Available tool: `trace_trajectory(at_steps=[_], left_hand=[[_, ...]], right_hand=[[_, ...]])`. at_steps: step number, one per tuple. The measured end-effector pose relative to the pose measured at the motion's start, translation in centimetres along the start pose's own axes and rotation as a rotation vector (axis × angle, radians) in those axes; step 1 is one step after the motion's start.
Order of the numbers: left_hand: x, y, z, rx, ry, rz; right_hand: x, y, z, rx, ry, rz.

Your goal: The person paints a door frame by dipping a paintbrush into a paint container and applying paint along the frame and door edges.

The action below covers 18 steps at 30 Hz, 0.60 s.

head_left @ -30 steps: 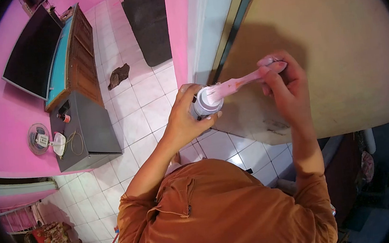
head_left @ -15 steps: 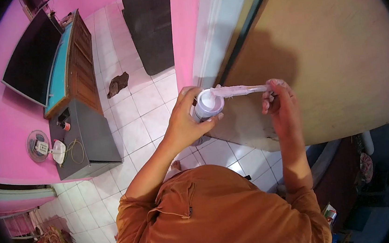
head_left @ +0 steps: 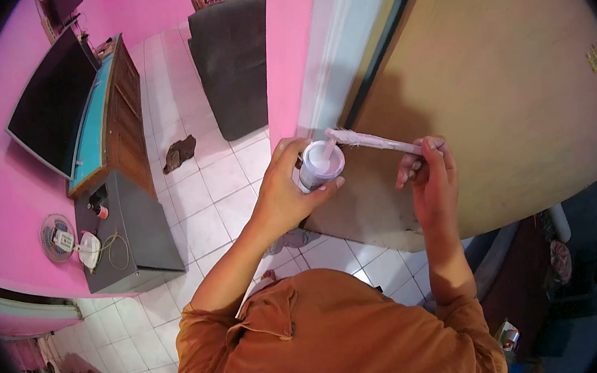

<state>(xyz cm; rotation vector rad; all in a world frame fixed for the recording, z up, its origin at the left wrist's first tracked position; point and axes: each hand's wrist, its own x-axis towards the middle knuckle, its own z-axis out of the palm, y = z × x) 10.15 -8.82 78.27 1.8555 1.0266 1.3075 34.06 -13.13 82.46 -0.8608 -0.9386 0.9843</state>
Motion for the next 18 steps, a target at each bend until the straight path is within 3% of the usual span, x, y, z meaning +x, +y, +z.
trace_trajectory(at_steps=[6, 8, 15, 18], left_hand=[[-0.3, -2.2, -0.1, 0.05, 0.023, 0.154], [-0.3, -2.1, -0.3, 0.035, 0.013, 0.172], [-1.1, -2.0, -1.7, 0.06, -0.002, 0.111], [-1.4, -2.6, -2.0, 0.053, -0.011, 0.098]], right_hand=[[0.3, -3.6, 1.3, -0.139, 0.066, -0.234], [1.1, -6.0, 2.2, -0.042, 0.023, -0.33], [3.7, -21.2, 6.8, -0.167, 0.184, -0.677], [7.2, -27.6, 6.9, -0.237, 0.224, -0.939]])
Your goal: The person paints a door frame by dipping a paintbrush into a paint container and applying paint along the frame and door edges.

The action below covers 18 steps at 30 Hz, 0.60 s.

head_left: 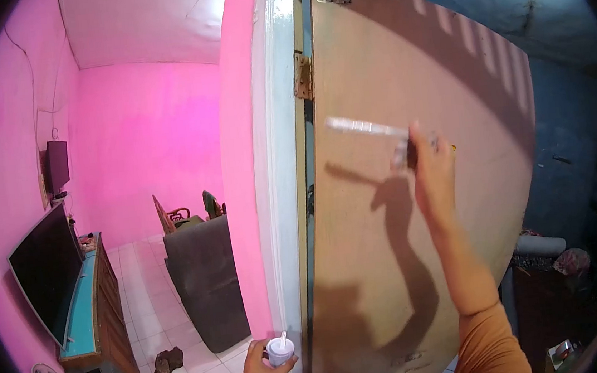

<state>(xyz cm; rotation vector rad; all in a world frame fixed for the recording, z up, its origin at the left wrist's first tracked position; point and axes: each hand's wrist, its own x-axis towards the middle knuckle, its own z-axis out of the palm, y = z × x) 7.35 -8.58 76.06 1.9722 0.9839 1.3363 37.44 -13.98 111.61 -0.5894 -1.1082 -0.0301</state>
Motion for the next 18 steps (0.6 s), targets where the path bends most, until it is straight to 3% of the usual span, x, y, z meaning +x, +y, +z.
trace_trajectory(at_steps=[7, 13, 15, 18], left_hand=[[-0.6, -1.7, -0.9, -0.034, 0.056, 0.027], [-0.7, -3.7, -1.9, 0.002, 0.126, 0.042], [-0.6, -4.1, -2.5, 0.015, 0.146, 0.043], [-0.4, -4.6, -3.4, 0.043, 0.16, 0.042]], right_hand=[[14.1, -4.4, 5.6, 0.068, -0.002, -0.476], [22.7, -6.3, 11.8, 0.1, -0.007, -0.558], [25.3, -6.7, 13.8, 0.028, 0.094, -0.602], [27.4, -6.8, 16.2, 0.136, 0.031, -0.679]])
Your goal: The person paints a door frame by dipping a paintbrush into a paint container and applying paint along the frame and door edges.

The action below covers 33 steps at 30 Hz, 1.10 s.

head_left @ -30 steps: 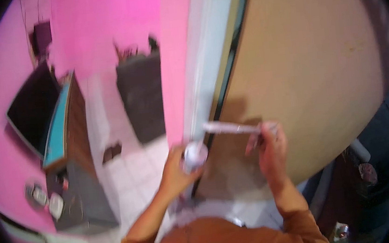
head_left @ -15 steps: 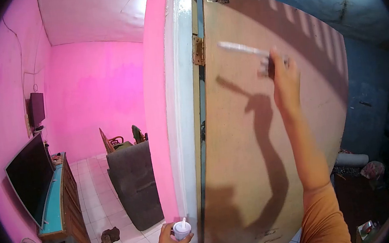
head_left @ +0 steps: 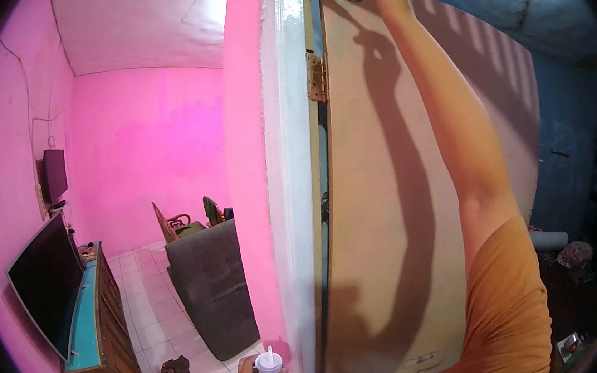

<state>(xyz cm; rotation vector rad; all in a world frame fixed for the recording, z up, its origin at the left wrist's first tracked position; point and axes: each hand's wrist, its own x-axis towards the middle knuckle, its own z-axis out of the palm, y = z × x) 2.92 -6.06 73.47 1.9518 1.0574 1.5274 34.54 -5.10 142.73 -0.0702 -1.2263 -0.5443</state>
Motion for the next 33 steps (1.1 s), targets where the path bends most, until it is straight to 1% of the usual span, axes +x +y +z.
trace_trajectory(at_steps=[1, 3, 5, 6, 10, 12, 15, 16, 18, 19, 20, 21, 22, 23, 25, 26, 29, 30, 32, 33], left_hand=[[0.1, -0.3, -0.2, -0.003, 0.018, -0.023], [0.2, -0.6, -0.7, -0.005, 0.036, -0.05], [0.4, -0.6, -1.2, 0.006, 0.05, -0.071], [0.6, -0.7, -1.3, 0.006, 0.05, -0.071], [1.2, -1.6, -2.0, 0.016, 0.033, -0.041], [1.4, -1.9, -2.0, 0.018, 0.039, -0.035], [1.8, -1.9, -2.1, 0.038, 0.029, -0.013], [1.9, -1.9, -2.1, 0.038, 0.03, 0.007], [2.1, -1.8, -2.2, 0.036, 0.035, 0.027], [2.2, -1.7, -2.2, 0.036, 0.039, 0.022], [2.2, -1.7, -2.2, 0.037, 0.043, 0.015], [2.2, -1.7, -2.1, 0.037, 0.044, 0.015], [2.2, -1.8, -2.1, 0.046, 0.047, 0.025], [2.2, -2.0, -2.1, 0.057, 0.048, 0.036], [2.1, -2.7, -2.3, 0.06, 0.039, 0.032], [2.1, -2.9, -2.2, 0.061, 0.033, 0.028], [2.2, -2.7, -2.7, 0.041, 0.014, 0.014], [2.3, -2.5, -2.8, 0.043, 0.013, 0.014], [2.7, -2.0, -3.0, 0.036, 0.013, 0.088], [2.8, -1.7, -3.0, 0.035, 0.012, 0.089]], right_hand=[[-0.1, -0.3, 0.5, 0.002, 0.0, 0.001], [0.0, -0.6, 1.3, -0.246, 0.055, -0.025], [1.4, 0.7, 1.6, -0.199, 0.053, -0.064], [1.6, 0.4, 1.7, -0.152, 0.055, -0.105], [1.5, -1.7, -0.1, -0.153, 0.133, -0.131], [1.4, -2.3, -0.9, -0.313, 0.18, -0.146], [1.0, 0.5, -0.5, -0.354, 0.124, -0.201], [0.7, 1.2, -0.1, -0.355, 0.124, -0.202], [0.3, 2.4, 1.3, -0.193, 0.085, -0.178], [0.6, 3.3, 1.5, -0.161, 0.064, -0.134], [1.3, 4.1, 1.6, -0.16, 0.063, -0.133], [2.8, 5.8, 1.3, -0.348, 0.163, -0.394], [3.1, 5.8, 1.2, -0.537, 0.265, -0.655], [3.3, 5.7, 0.5, -0.538, 0.266, -0.654], [2.0, 1.2, -0.7, -0.468, 0.246, -0.299], [1.9, 0.4, -1.4, -0.47, 0.248, -0.298], [1.1, -1.6, -3.0, -0.434, 0.252, -0.181], [0.9, -1.2, -2.7, -0.434, 0.253, -0.18], [0.6, 0.8, -2.2, -0.471, 0.142, -0.181], [0.4, 2.1, -1.3, -0.413, 0.152, -0.224]])
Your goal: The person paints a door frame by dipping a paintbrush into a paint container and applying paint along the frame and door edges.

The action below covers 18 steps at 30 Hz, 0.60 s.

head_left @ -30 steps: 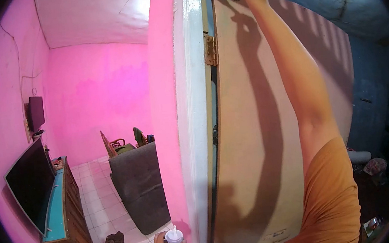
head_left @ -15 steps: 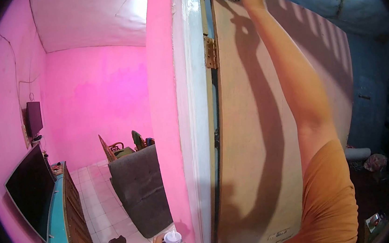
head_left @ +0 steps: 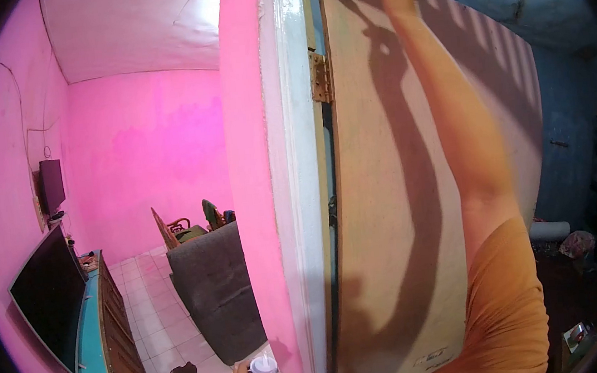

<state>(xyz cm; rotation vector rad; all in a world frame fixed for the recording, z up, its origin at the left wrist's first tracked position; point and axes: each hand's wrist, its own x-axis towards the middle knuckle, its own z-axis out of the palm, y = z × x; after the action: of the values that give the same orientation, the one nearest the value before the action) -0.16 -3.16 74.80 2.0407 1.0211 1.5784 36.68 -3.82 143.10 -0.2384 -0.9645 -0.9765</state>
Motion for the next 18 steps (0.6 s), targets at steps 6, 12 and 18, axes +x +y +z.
trace_trajectory(at_steps=[6, 12, 18], left_hand=[[0.2, 0.8, 0.0, -0.003, -0.008, -0.073], [0.2, -0.4, -0.5, 0.009, -0.001, -0.061], [0.5, 0.3, -1.1, 0.045, 0.016, -0.05]], right_hand=[[1.4, 3.6, 4.7, 0.002, 0.114, -0.3], [1.8, -3.0, -1.9, -0.031, 0.105, 0.047], [-0.9, -3.3, 1.1, -0.065, 0.04, -0.038]])
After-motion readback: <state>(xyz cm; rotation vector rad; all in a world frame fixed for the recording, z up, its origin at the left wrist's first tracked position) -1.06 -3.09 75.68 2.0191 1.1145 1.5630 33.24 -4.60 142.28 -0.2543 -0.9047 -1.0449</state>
